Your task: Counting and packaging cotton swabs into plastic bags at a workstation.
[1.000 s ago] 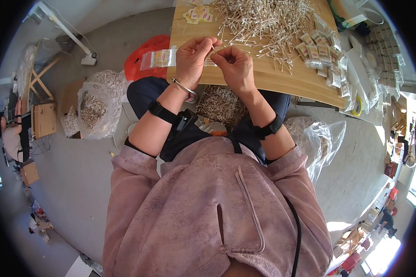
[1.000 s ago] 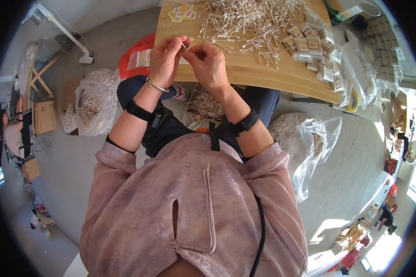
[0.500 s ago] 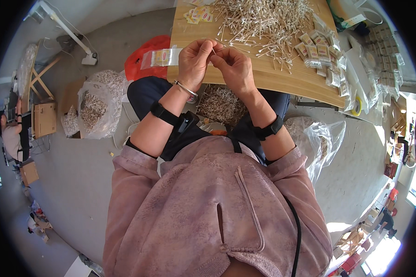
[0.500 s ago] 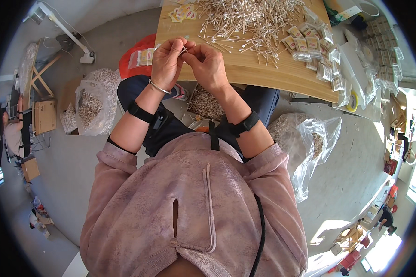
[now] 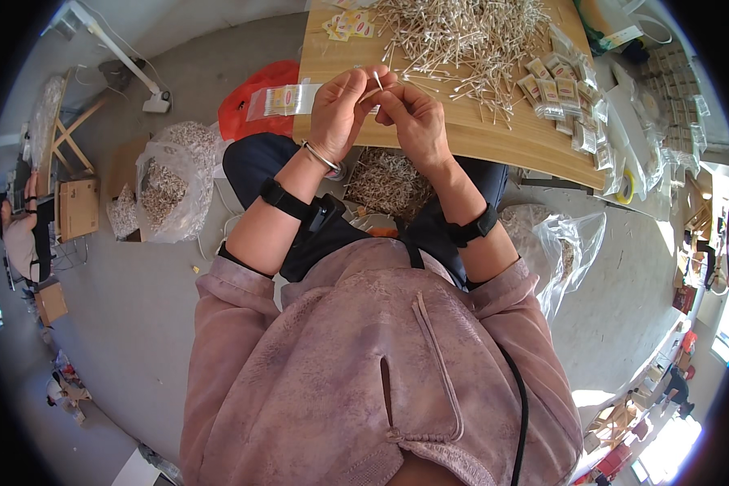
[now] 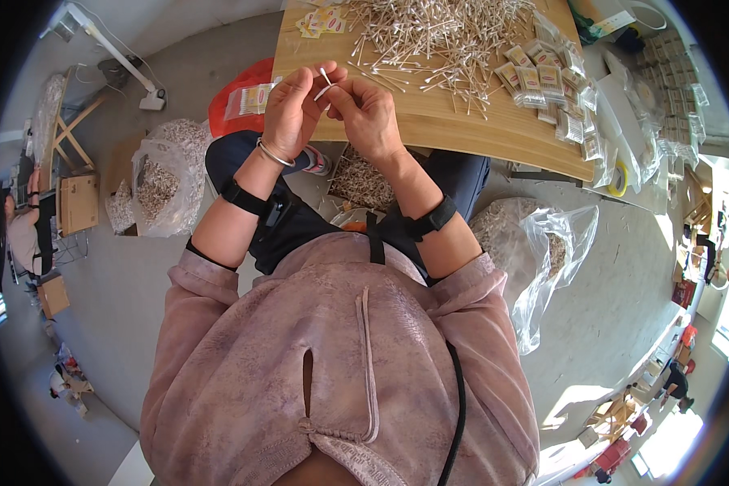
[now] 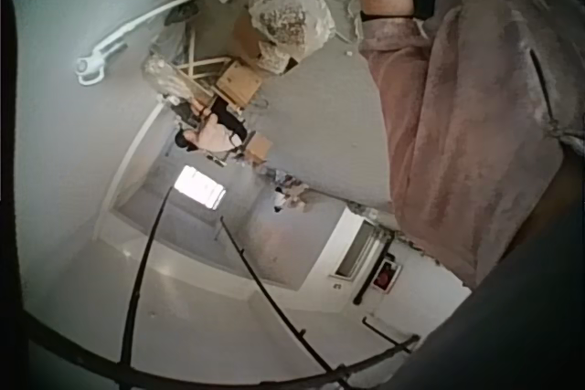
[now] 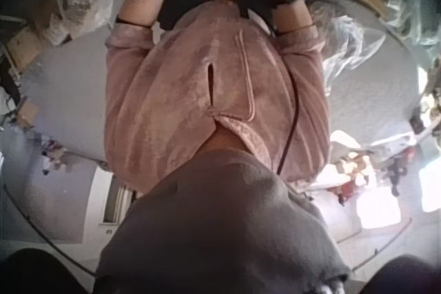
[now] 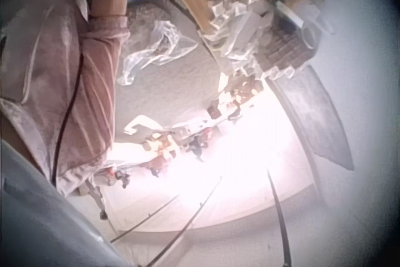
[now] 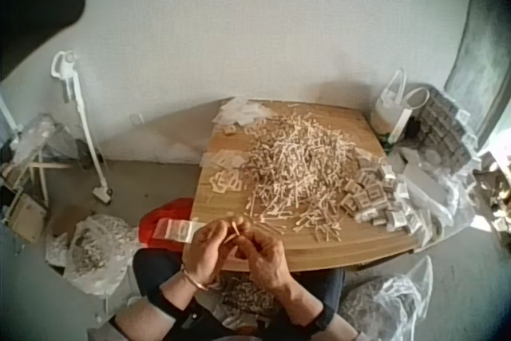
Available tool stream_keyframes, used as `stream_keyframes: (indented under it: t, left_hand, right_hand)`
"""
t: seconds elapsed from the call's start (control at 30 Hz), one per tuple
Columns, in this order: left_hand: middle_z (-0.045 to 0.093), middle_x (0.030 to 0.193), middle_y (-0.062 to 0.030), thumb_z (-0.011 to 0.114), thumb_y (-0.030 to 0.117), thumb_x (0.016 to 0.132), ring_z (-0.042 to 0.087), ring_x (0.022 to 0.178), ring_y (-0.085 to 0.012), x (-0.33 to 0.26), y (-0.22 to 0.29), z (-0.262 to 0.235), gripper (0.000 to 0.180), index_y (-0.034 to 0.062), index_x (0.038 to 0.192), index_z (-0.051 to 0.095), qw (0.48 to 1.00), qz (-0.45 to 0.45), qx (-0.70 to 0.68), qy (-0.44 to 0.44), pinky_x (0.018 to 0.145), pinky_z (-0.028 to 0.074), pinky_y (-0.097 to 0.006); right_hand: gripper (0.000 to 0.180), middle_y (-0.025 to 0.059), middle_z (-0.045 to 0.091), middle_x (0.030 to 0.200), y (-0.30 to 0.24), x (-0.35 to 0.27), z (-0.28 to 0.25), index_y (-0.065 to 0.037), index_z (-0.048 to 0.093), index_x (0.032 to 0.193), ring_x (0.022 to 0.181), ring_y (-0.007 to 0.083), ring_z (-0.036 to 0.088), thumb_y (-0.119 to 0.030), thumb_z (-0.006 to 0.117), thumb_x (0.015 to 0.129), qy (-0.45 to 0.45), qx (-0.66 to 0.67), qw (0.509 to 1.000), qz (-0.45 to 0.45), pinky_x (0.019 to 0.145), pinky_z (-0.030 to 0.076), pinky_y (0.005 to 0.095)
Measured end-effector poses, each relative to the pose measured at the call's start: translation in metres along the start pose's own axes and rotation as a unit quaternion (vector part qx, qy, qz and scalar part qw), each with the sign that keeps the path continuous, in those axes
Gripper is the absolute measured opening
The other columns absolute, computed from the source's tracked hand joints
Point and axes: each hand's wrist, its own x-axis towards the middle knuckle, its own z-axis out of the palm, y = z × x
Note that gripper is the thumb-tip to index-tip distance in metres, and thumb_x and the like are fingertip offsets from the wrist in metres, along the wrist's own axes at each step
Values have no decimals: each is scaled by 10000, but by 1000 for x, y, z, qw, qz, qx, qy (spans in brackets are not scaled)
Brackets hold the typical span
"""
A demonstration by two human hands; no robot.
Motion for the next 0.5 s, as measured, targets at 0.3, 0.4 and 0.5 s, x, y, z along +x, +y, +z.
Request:
stream_keyframes:
  t: [0.3, 0.4, 0.5]
  left_hand:
    - [651, 1034, -114, 565, 220, 934, 622, 918, -171, 3, -8, -4, 216, 30, 1027, 613, 997, 52, 62, -7, 750, 520, -297]
    - [652, 1052, -103, 560, 223, 936, 626, 877, -155, 2, -9, -6, 204, 42, 1017, 609, 998, 28, 52, -19, 688, 532, -299]
    - [648, 1078, -97, 554, 227, 940, 626, 854, -145, -1, -8, -8, 199, 46, 1006, 603, 998, -11, 53, -43, 632, 530, -294]
  right_hand:
    - [179, 35, 618, 673, -6, -2, 5, 27, 627, 813, 618, 63, 543, -136, 609, 884, 31, -39, 999, -13, 562, 453, 223]
    - [205, 42, 622, 676, -4, -2, 3, 35, 622, 826, 610, 72, 552, -152, 594, 906, -1, -15, 1000, -18, 557, 461, 226]
    - [223, 46, 625, 676, 0, -2, 1, 38, 617, 831, 608, 77, 559, -156, 564, 928, -25, 22, 999, -18, 560, 470, 228]
